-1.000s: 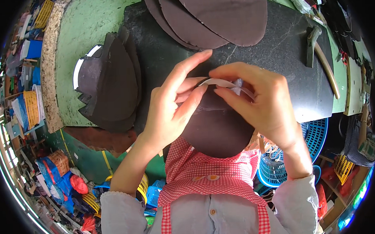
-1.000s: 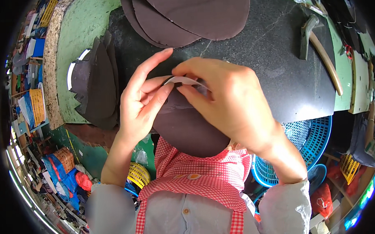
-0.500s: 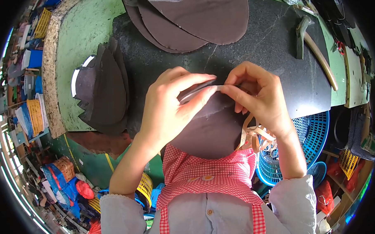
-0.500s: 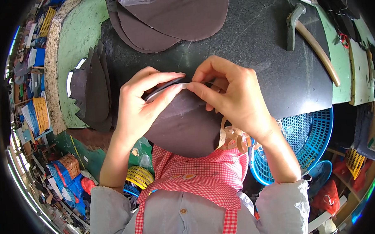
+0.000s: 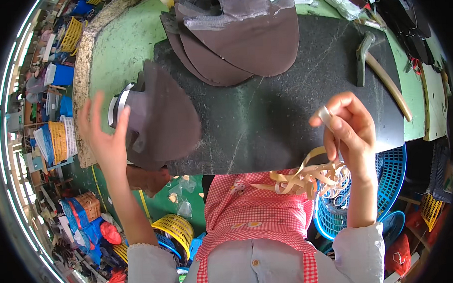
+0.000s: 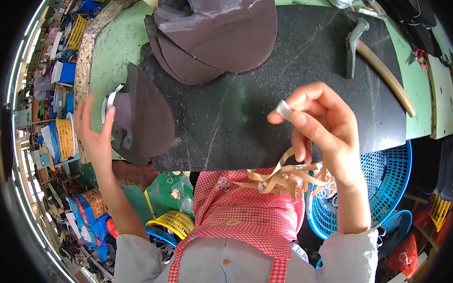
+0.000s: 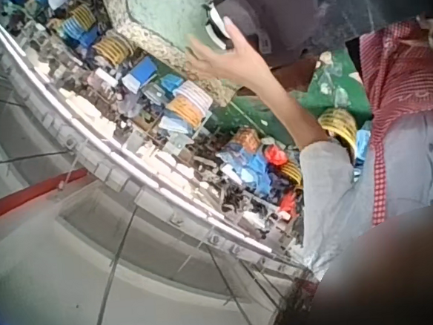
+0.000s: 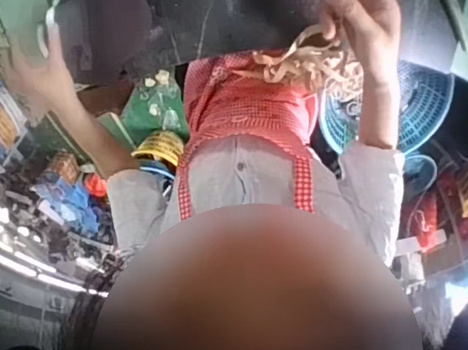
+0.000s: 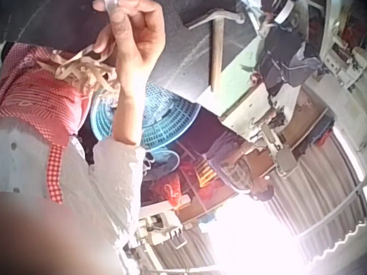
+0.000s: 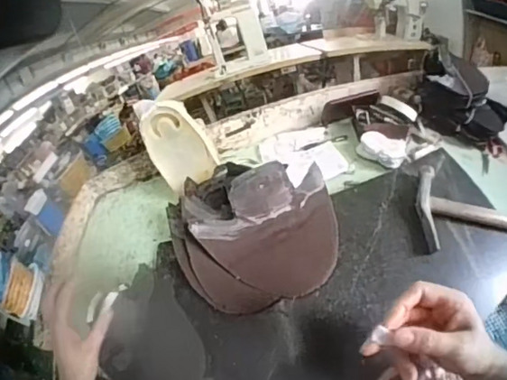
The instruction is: Applying adhesive tape to the edges of leather shoe components and folding them over to prepare for stitching.
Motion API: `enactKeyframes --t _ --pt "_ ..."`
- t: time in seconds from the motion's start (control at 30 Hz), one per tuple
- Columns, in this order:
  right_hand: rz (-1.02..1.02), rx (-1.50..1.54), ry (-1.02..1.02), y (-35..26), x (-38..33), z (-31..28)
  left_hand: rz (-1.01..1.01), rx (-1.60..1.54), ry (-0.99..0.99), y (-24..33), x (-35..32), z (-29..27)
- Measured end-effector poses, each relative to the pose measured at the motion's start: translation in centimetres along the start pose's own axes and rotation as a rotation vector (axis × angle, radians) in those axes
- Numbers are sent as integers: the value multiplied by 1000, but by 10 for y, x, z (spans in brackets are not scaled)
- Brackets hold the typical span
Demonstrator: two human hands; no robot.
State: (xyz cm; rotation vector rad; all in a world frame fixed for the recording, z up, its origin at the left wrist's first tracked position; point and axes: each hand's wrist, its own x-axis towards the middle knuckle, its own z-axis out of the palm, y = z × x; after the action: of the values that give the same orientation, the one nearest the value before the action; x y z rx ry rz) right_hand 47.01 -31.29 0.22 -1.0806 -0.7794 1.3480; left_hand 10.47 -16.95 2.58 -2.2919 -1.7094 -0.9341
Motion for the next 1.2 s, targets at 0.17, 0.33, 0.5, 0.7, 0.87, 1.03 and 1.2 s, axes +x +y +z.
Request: enactKeyframes --t 0.17,0.33,0.5,0.7,0.87,1.03,1.2 --pt "-133 -33 0 -27 -19 7 249 -472 -26 106 41 65" --pt "-330 -153 187 -57 -46 30 442 -392 124 131 79 151" --pt "-167 -27 86 -51 -47 -4 652 -759 -275 127 40 145" --pt "-170 4 7 -56 -29 18 122 -1549 -448 116 3 41" --pt "-174 -560 -166 -23 10 49 -231 -1206 -855 99 -33 52" --pt "-329 -871 -153 20 37 70 -212 -1337 -831 93 -42 59" --pt "-354 -992 -74 26 45 73 -195 -1341 -800 93 -45 61"
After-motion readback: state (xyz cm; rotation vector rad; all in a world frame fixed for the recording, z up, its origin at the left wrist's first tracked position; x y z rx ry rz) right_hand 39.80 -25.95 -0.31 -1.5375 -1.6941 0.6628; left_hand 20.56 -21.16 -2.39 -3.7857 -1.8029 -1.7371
